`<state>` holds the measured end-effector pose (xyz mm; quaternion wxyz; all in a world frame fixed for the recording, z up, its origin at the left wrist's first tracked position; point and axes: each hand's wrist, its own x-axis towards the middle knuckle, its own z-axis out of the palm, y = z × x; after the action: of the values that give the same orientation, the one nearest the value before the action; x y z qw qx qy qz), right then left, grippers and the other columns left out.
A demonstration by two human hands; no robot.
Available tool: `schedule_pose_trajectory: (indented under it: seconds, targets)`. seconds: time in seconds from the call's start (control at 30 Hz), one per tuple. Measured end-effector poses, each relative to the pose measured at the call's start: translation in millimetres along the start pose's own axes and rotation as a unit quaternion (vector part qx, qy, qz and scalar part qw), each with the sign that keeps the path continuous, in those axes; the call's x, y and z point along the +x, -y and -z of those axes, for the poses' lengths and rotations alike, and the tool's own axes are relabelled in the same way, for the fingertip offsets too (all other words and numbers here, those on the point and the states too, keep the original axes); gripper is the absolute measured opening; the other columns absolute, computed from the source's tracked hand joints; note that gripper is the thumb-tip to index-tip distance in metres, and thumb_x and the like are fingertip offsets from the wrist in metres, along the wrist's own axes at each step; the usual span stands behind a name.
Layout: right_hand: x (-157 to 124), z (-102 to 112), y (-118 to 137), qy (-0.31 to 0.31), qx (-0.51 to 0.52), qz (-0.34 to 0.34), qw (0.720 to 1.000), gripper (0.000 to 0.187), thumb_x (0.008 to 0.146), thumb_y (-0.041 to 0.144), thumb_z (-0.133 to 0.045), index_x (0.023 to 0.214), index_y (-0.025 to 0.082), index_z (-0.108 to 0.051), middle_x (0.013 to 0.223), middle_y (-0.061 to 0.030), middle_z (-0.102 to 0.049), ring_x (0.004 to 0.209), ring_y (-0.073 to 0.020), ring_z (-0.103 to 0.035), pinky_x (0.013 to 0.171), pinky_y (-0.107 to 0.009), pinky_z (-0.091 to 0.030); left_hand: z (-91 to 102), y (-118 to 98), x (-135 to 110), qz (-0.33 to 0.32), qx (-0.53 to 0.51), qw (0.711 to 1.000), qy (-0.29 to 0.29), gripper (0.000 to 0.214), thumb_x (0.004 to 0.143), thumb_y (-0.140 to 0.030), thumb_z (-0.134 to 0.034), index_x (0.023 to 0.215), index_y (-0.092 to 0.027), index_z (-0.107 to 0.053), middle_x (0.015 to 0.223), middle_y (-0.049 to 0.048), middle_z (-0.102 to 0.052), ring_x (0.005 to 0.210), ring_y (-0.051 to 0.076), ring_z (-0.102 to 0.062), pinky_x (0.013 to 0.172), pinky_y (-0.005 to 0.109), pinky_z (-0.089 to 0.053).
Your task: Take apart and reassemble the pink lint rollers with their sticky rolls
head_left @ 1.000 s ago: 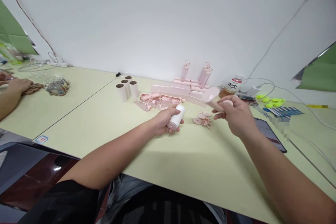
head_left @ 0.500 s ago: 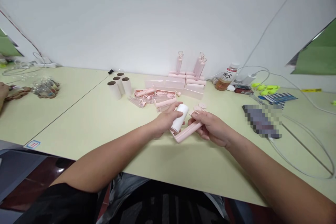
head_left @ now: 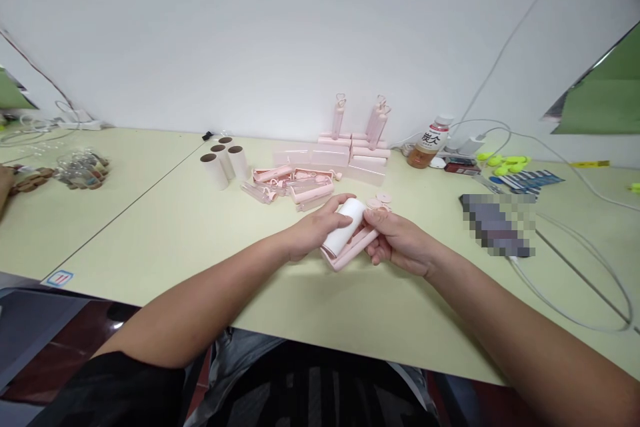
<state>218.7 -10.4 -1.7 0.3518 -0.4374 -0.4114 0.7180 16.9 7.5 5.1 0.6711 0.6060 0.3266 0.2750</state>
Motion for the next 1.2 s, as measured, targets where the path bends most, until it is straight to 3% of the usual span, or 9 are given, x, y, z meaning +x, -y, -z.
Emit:
schedule_pose_trajectory:
  seconds: [0.17, 0.37, 0.53, 0.7, 1.07, 1.2]
  targets:
    - [-4, 1, 4, 0.047, 0.03, -0.016, 0.998, 0.037, 0.091, 0.049, -0.063, 0.087, 0.013, -0.07, 0.067, -0.0043, -0.07, 0.053, -0.0128, -0.066, 0.048, -0.023, -0.061, 12.1, -8, -6, -0.051, 0.136, 0.988, 0.054, 0.08, 0.072, -0.027, -0.068, 0.144, -0.027, -0.035, 0.123, 0.0052, -0.06, 0.108, 0.025, -0.057, 0.085, 0.033, -0.047]
    - [-6, -4, 4, 0.061, 0.016, -0.041, 0.997, 0.051, 0.099, 0.055, -0.043, 0.093, 0.012, -0.069, 0.068, -0.0068, -0.071, 0.054, -0.0158, -0.07, 0.054, -0.026, -0.062, 25.5, -3, -5, -0.107, 0.23, 0.963, 0.097, 0.081, 0.071, -0.022, -0.064, 0.146, -0.027, -0.034, 0.124, 0.0056, -0.06, 0.108, 0.026, -0.058, 0.087, 0.036, -0.048]
    - [-3, -7, 3, 0.027, 0.005, -0.043, 0.999, 0.043, 0.096, 0.053, -0.053, 0.094, 0.014, -0.07, 0.074, -0.0068, -0.073, 0.054, -0.0152, -0.069, 0.053, -0.027, -0.062, 23.7, -7, -5, -0.154, 0.303, 0.934, 0.11, 0.077, 0.07, -0.024, -0.062, 0.143, -0.027, -0.037, 0.128, 0.007, -0.059, 0.11, 0.029, -0.059, 0.091, 0.039, -0.048]
    - [-4, -6, 4, 0.035, 0.005, -0.03, 0.999, 0.042, 0.082, 0.054, -0.072, 0.091, 0.014, -0.073, 0.073, -0.0069, -0.074, 0.054, -0.0148, -0.069, 0.051, -0.023, -0.061, 19.7, -14, -9, -0.172, 0.374, 0.906, 0.097, 0.067, 0.076, -0.031, -0.06, 0.14, -0.025, -0.04, 0.117, 0.0074, -0.063, 0.1, 0.028, -0.062, 0.086, 0.038, -0.048]
    - [-5, -9, 1, 0.042, 0.002, -0.021, 0.999, 0.041, 0.069, 0.046, -0.086, 0.092, 0.014, -0.075, 0.084, -0.0092, -0.077, 0.069, -0.0173, -0.073, 0.063, -0.026, -0.064, 18.3, -23, -14, -0.14, 0.396, 0.903, 0.095, 0.062, 0.073, -0.035, -0.063, 0.133, -0.025, -0.048, 0.097, 0.005, -0.067, 0.079, 0.025, -0.062, 0.073, 0.034, -0.046]
    - [-5, -10, 2, 0.045, -0.014, -0.016, 0.999, 0.038, 0.071, 0.042, -0.085, 0.093, 0.014, -0.072, 0.091, -0.0103, -0.078, 0.077, -0.0186, -0.074, 0.066, -0.026, -0.064, 17.1, -22, -14, -0.142, 0.435, 0.884, 0.101, 0.063, 0.073, -0.029, -0.06, 0.134, -0.027, -0.048, 0.098, 0.0049, -0.067, 0.076, 0.024, -0.061, 0.071, 0.034, -0.045]
